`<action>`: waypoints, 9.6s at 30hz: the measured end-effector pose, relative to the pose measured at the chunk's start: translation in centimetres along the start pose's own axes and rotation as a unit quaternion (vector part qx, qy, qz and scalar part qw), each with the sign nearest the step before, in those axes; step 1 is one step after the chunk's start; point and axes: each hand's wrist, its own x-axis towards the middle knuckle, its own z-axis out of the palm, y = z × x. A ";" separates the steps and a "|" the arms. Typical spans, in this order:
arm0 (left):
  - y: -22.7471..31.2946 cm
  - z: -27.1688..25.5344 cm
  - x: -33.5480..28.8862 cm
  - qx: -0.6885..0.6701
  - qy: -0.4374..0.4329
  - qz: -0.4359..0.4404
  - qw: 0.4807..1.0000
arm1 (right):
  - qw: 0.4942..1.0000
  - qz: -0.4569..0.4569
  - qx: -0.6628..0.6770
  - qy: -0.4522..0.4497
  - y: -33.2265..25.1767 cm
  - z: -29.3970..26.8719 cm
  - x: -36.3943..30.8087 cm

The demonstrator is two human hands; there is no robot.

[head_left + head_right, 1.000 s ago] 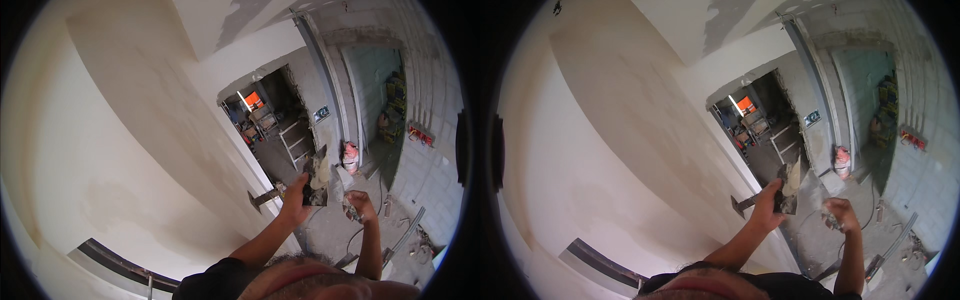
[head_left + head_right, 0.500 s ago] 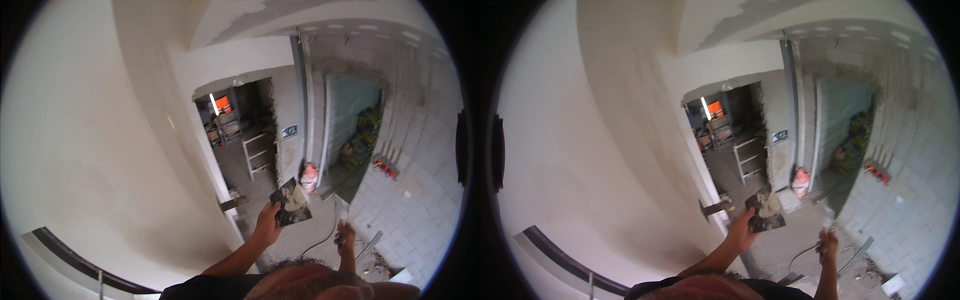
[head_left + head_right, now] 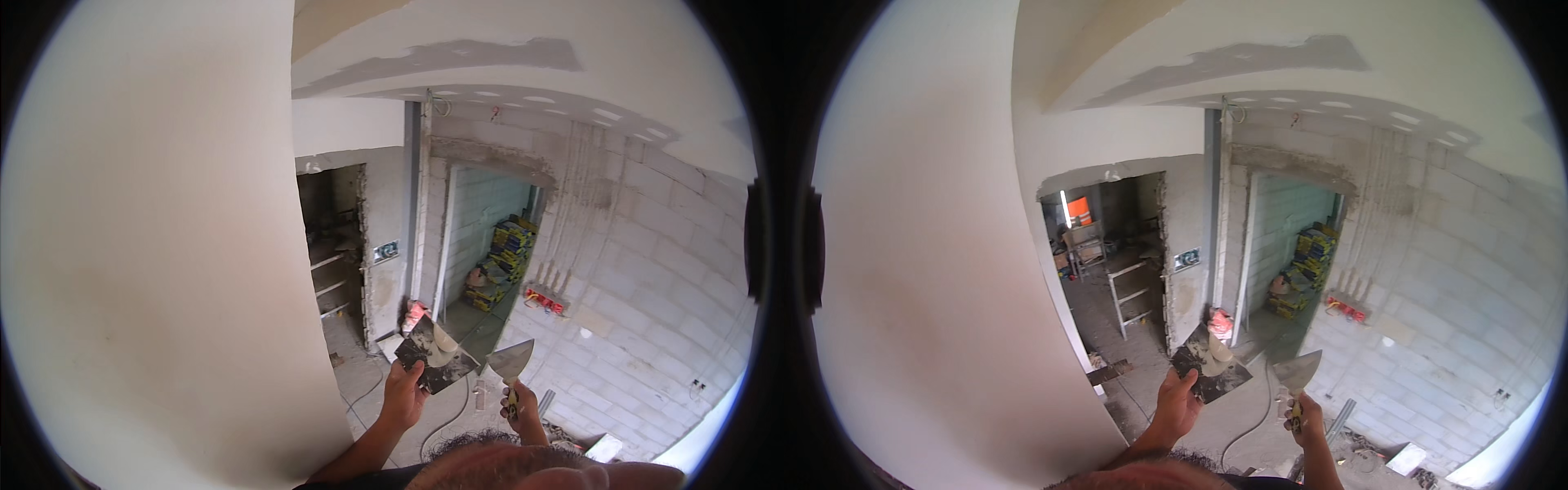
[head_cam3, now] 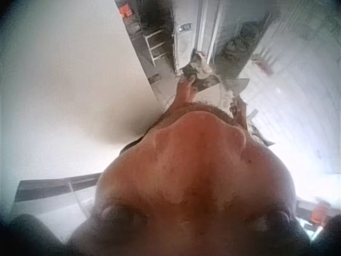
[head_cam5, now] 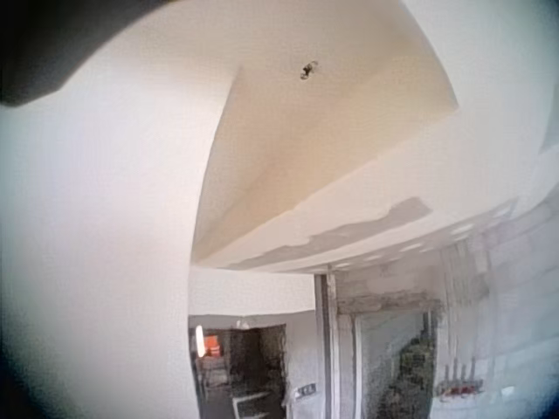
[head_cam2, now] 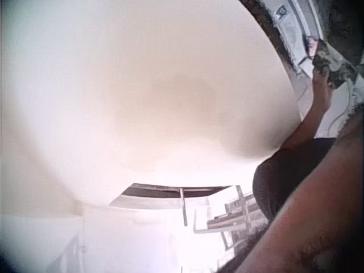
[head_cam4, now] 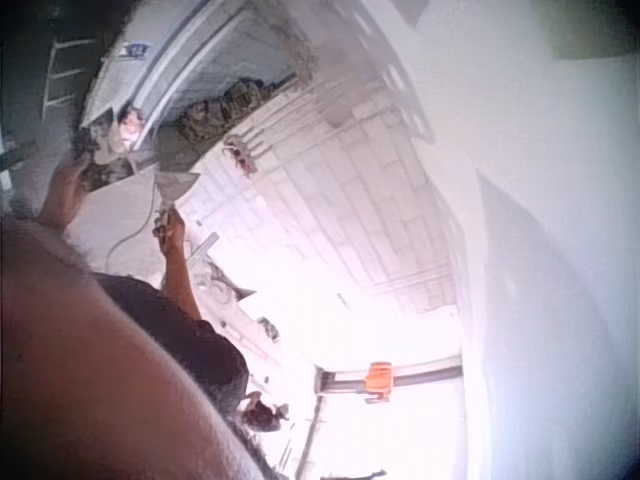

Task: The person applies plaster to a ceiling using a hawk and a trowel. They repeatedly scoop plaster from the hawk and spread it onto the ceiling surface, smoothing the compound to cover joints and imperfections.

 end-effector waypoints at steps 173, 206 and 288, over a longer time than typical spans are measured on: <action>-2.5 -0.6 -4.2 -0.045 -0.054 -0.054 0.996 | -0.314 -0.626 -0.678 0.224 -36.0 45.8 -26.9; -1.6 -0.3 -4.0 -0.054 -0.048 -0.062 0.995 | -0.214 -0.617 -0.690 0.313 -34.1 40.8 -32.8; 0.0 0.4 -3.6 -0.040 -0.084 -0.107 0.990 | -0.206 -0.570 -0.698 0.382 -35.8 37.0 -32.6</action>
